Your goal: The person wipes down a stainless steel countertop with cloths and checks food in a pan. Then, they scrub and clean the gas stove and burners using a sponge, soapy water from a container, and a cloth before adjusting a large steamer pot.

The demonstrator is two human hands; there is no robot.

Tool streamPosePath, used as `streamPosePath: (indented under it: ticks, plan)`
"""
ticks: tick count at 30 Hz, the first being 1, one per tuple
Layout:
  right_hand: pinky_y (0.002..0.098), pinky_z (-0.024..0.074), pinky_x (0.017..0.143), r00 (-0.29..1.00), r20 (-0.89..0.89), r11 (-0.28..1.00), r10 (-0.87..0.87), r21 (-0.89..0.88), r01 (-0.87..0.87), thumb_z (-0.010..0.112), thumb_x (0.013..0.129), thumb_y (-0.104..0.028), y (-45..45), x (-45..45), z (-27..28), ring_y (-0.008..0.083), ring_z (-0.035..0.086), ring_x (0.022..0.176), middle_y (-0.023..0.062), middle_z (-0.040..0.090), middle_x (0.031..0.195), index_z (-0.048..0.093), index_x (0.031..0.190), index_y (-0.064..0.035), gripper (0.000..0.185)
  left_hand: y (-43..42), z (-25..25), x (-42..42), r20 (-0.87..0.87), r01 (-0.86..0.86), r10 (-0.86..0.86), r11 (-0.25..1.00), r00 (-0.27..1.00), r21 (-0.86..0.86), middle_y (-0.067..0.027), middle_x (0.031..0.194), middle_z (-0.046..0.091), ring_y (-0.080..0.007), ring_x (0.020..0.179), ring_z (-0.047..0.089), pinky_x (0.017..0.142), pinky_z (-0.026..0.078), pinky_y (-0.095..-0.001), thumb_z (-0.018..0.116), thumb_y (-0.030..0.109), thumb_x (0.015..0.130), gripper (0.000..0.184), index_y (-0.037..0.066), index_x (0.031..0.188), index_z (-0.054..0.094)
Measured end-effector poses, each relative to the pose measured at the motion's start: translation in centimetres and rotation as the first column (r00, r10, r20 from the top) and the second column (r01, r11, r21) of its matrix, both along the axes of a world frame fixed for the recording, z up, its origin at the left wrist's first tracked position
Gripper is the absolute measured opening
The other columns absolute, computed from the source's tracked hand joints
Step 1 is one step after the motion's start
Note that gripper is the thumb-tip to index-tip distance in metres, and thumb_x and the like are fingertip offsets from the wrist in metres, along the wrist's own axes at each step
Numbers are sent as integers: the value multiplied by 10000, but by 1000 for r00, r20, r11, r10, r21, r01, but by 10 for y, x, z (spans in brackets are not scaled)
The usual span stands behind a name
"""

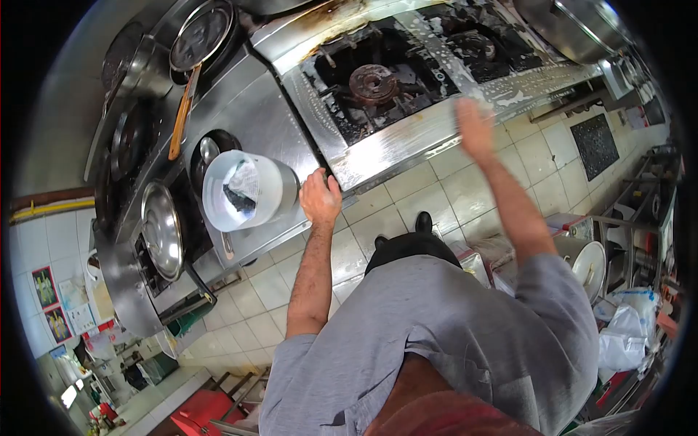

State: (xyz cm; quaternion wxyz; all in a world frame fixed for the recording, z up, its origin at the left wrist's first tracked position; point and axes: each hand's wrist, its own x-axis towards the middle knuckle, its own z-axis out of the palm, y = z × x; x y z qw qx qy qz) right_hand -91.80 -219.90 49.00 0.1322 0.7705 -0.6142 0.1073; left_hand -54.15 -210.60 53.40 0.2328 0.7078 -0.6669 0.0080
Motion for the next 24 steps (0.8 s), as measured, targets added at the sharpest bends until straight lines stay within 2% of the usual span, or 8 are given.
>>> streamPosePath:
  ticks: [3, 5, 8, 11, 19, 21, 22, 24]
  plan:
    - [636, 176, 1003, 967, 119, 956, -226, 216, 197, 446, 818, -76, 10, 20, 46, 340, 272, 1311, 214, 323, 1373, 312, 1337, 21, 545, 1, 5, -3, 27, -9, 8, 999, 1000, 44, -92, 903, 584, -280, 894, 557, 751, 414, -409, 571, 190, 792, 222, 85, 988, 559]
    - [603, 161, 1032, 976, 187, 993, 114, -17, -113, 479, 758, -37, 28, 90, -3, 369, 270, 1297, 232, 323, 1353, 319, 1323, 49, 593, 1, 2, -2, 52, 2, -5, 999, 999, 41, -88, 870, 575, -283, 871, 555, 742, 415, -413, 579, 181, 782, 214, 87, 973, 563]
    - [557, 169, 1055, 863, 404, 891, 303, 202, -407, 491, 738, -62, 69, 213, 32, 363, 254, 1313, 222, 322, 1359, 345, 1306, 37, 595, 2, -2, 0, 57, 21, -22, 1000, 998, 22, -84, 849, 567, -274, 839, 552, 738, 412, -407, 574, 178, 782, 188, 107, 956, 579]
    - [554, 140, 1070, 855, 214, 837, 472, 196, -511, 521, 770, -120, 59, 213, 36, 296, 244, 1339, 165, 326, 1400, 345, 1322, 13, 594, 2, -1, 0, 51, 32, -32, 999, 998, 3, -91, 852, 566, -279, 846, 553, 735, 416, -408, 576, 166, 787, 178, 109, 955, 588]
    - [522, 288, 984, 999, 11, 983, 39, 181, -40, 499, 789, -62, 10, -9, 44, 347, 421, 1182, 202, 438, 1283, 419, 1233, 26, 460, 3, 1, -3, 27, 26, -26, 999, 999, 24, -86, 823, 559, -277, 833, 552, 731, 415, -410, 574, 172, 777, 182, 106, 946, 594]
    - [477, 360, 908, 946, 312, 916, -93, 399, -41, 497, 759, -34, 4, 48, 44, 350, 485, 1036, 216, 521, 1104, 502, 1084, 50, 336, 0, -1, -4, 53, 5, -4, 1000, 999, -18, -76, 808, 551, -264, 797, 548, 713, 406, -397, 571, 154, 764, 172, 108, 929, 592]
    - [425, 398, 873, 921, 356, 987, 159, -63, -146, 492, 739, -24, 13, 87, 1, 340, 500, 983, 217, 545, 987, 544, 970, 47, 247, 0, -3, -4, 60, 7, -5, 999, 998, -35, -76, 803, 549, -265, 793, 548, 712, 409, -398, 577, 145, 754, 180, 108, 930, 591]
    - [407, 419, 852, 890, 284, 934, 357, -111, -339, 487, 720, -39, 29, 159, 17, 340, 517, 941, 216, 554, 966, 565, 919, 30, 224, 1, -5, -3, 54, 24, -22, 999, 998, -37, -76, 804, 549, -264, 796, 549, 716, 410, -398, 579, 146, 754, 180, 108, 929, 592]
